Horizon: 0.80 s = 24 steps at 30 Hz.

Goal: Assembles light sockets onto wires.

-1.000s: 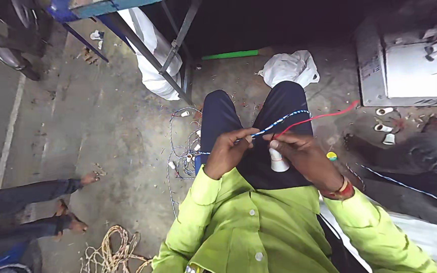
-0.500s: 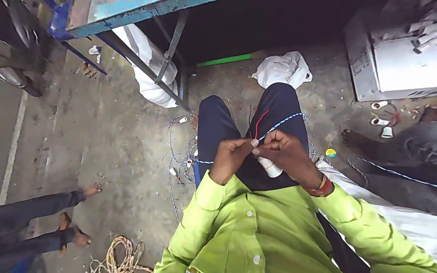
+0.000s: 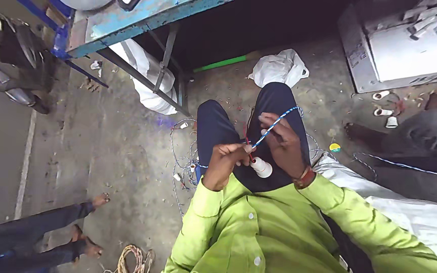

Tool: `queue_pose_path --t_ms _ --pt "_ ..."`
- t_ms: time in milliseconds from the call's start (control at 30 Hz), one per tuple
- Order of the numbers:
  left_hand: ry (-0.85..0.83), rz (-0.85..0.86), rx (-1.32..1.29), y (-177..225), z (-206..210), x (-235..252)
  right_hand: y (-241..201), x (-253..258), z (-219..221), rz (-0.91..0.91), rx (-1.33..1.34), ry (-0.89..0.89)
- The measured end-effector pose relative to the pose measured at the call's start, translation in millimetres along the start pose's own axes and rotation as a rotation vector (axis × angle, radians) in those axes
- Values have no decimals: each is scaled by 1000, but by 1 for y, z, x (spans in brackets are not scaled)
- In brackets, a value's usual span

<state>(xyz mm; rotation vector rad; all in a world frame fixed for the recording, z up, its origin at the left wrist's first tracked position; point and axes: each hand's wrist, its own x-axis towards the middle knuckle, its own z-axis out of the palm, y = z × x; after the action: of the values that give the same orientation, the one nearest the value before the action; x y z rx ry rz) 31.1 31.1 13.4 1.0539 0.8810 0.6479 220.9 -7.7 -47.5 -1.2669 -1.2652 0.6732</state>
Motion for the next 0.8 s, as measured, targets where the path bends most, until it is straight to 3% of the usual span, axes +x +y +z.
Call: queue_pose_path --t_ms 133,233,367,567,800 --pt "-88 -42 -19 2 -4 -2 14 10 -4 -295 -191 -125" --pt "-121 -60 6 0 -2 0 20 14 -8 -355 -282 -245" --pt "6 4 112 -5 3 0 16 8 -11 -215 -302 -305" --pt "265 317 545 -20 0 4 -19 4 -25 28 -334 -280" --pt "394 483 532 -26 8 7 -49 7 -43 162 -395 -390"
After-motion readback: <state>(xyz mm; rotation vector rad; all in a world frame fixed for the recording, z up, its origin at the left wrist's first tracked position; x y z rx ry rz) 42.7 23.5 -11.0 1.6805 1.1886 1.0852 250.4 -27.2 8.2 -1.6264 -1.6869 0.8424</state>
